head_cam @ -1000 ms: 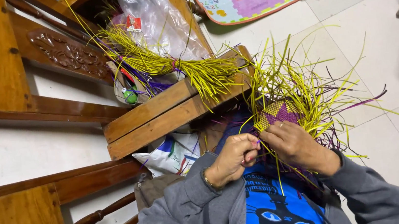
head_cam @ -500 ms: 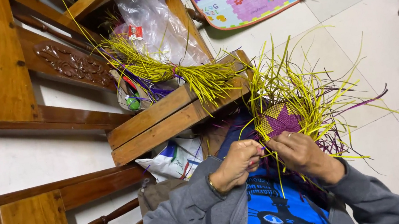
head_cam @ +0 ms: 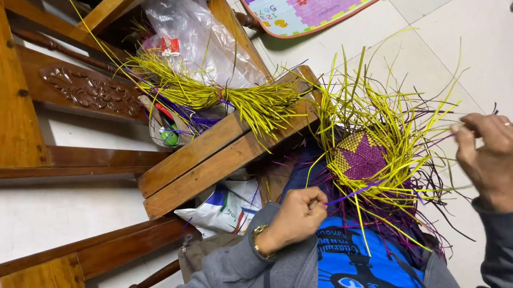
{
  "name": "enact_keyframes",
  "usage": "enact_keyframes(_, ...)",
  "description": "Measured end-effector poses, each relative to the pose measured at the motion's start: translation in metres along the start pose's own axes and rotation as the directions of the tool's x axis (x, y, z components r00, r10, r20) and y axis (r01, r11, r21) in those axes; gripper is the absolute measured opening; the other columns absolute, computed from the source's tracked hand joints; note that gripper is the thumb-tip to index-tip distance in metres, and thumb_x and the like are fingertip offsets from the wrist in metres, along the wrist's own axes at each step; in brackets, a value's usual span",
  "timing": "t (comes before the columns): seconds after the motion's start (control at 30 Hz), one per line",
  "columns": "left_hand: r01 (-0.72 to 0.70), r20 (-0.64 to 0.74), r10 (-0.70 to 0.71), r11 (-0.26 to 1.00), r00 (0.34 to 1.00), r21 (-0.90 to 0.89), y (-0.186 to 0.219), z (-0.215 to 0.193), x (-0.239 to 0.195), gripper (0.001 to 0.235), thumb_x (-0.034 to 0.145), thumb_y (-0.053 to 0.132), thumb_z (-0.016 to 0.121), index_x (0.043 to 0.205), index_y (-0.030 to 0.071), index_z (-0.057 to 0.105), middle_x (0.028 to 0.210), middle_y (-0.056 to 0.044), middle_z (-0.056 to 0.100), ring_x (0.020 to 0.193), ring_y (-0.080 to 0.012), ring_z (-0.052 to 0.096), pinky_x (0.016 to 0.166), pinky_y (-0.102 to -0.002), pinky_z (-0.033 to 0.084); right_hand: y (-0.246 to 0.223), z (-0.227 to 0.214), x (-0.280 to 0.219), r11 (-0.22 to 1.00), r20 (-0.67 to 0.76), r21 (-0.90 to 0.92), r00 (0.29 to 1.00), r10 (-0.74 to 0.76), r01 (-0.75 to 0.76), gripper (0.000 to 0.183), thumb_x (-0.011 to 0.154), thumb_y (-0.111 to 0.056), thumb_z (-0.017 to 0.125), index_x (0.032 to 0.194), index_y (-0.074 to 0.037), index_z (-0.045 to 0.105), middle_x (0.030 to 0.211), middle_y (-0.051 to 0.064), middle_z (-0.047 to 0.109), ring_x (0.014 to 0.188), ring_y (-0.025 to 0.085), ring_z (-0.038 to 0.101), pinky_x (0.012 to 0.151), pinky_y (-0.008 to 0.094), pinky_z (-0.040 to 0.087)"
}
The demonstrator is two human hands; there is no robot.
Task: Weaving dried grass or straw into a circular basket pattern
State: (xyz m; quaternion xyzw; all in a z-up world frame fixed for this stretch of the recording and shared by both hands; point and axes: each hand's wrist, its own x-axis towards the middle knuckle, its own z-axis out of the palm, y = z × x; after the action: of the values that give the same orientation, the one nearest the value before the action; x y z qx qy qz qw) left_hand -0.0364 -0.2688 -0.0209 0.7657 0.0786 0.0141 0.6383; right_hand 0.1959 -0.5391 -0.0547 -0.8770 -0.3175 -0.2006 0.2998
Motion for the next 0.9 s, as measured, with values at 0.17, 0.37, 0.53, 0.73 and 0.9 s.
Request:
enact_keyframes(0.17, -0.211, 0.042, 0.207, 0.947, 0.977, 0.244, 0.026, 0.015, 0.013, 0.012, 0.076, 0.002, 0.053, 0.08, 0.0, 0.065, 0.058, -0.006, 0.06, 0.041, -0.0171, 0.048, 0.04, -0.028, 0.038, -0.112, -0.005, 0.005, 0.812, 0.255, 0.576, 0.923, -0.288, 0.094, 0.016, 0.081, -0.008, 0.062, 0.096, -0.006, 0.068, 0.085, 0.004, 0.069, 0.074, 0.016, 0.056, 0.095, 0.033, 0.041)
enact_keyframes(0.37, -0.241, -0.051, 0.255, 0.952, 0.966, 0.19, 0.01, 0.018, 0.015, 0.012, 0.082, 0.012, 0.059, 0.087, 0.016, 0.07, 0.068, -0.006, 0.066, 0.065, -0.0286, 0.067, 0.056, -0.033, 0.053, -0.132, 0.017, -0.019, 0.625, 0.311, 0.778, 0.902, -0.3, -0.061, 0.015, 0.083, -0.007, 0.062, 0.092, -0.006, 0.074, 0.068, 0.013, 0.068, 0.058, 0.034, 0.064, 0.054, 0.041, 0.052)
enact_keyframes(0.53, -0.286, -0.262, 0.383, 0.895, 0.886, 0.343, 0.013, -0.028, 0.048, 0.013, 0.089, 0.019, 0.061, 0.082, 0.011, 0.069, 0.07, -0.012, 0.065, 0.07, -0.0325, 0.066, 0.061, -0.036, 0.054, -0.116, 0.027, -0.029, 0.645, 0.401, 0.738, 0.897, -0.185, -0.197, 0.013, 0.084, -0.008, 0.062, 0.089, -0.008, 0.074, 0.058, 0.008, 0.064, 0.049, 0.022, 0.059, 0.051, 0.036, 0.05)
enact_keyframes(0.73, -0.15, -0.483, 0.513, 0.78, 0.709, 0.608, -0.037, -0.092, 0.084, 0.01, 0.086, 0.001, 0.06, 0.091, -0.002, 0.067, 0.086, -0.02, 0.067, 0.083, -0.0386, 0.066, 0.073, -0.042, 0.054, -0.109, 0.025, -0.034, 0.62, 0.46, 0.704, 0.888, -0.024, -0.348, 0.015, 0.091, -0.011, 0.055, 0.088, -0.007, 0.069, 0.053, 0.004, 0.062, 0.048, 0.013, 0.05, 0.047, 0.029, 0.045)
enact_keyframes(0.9, 0.196, -0.684, 0.27, 0.831, 0.678, 0.521, -0.06, -0.095, 0.087, 0.02, 0.084, 0.027, 0.07, 0.08, 0.007, 0.068, 0.069, -0.012, 0.064, 0.07, -0.0365, 0.066, 0.061, -0.045, 0.052, -0.106, 0.027, -0.04, 0.615, 0.463, 0.689, 0.886, 0.037, -0.385, 0.014, 0.09, -0.011, 0.057, 0.084, -0.007, 0.069, 0.055, 0.008, 0.061, 0.047, 0.015, 0.051, 0.046, 0.031, 0.046)
